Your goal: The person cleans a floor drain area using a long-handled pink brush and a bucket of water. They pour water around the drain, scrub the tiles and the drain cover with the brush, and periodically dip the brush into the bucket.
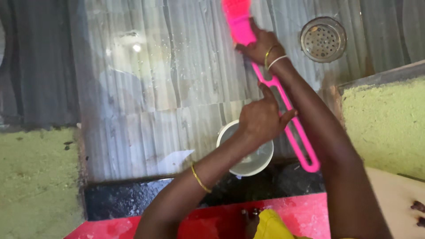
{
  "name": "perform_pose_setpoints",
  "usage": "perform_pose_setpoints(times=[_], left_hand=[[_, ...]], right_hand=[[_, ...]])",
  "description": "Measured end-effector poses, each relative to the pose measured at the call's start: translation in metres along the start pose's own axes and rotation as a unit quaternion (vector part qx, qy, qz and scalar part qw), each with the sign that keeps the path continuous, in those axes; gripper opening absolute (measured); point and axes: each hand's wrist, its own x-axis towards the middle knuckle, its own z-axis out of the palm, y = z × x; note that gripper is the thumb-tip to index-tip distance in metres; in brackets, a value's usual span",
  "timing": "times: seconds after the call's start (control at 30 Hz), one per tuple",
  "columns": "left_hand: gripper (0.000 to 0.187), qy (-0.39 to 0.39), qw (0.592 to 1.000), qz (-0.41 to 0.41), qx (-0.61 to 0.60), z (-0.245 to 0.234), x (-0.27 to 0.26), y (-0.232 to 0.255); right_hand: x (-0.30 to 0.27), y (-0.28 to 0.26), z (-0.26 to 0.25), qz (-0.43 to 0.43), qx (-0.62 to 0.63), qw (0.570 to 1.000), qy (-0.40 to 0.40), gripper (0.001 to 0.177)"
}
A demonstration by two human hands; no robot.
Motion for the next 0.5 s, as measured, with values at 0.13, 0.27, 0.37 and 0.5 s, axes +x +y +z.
perform_pose_setpoints(times=[0.13, 0.27, 0.37, 0.5], left_hand=[[0.043, 0.305, 0.927, 0.215, 0.038, 0.008, -0.002, -0.004], [0.036, 0.117, 0.916, 0.353, 0.147, 0.008, 0.002, -0.010], [0.060, 0.126, 0.921, 0.344, 0.129, 0.013, -0.003, -0.009], [0.078, 0.163, 0.922, 0.329, 0.122, 0.012, -0.006, -0.004]], right_hand=[[-0.004, 0.009, -0.023, -0.064, -0.032, 0.997, 0.042, 0.099], [0.010, 0.024, -0.017, 0.007, 0.015, 0.998, 0.065, 0.101], [0.033, 0.031, 0.003, -0.084, 0.007, 0.993, 0.089, 0.098], [0.035, 0.022, -0.009, 0.006, -0.001, 0.999, 0.049, 0.101]])
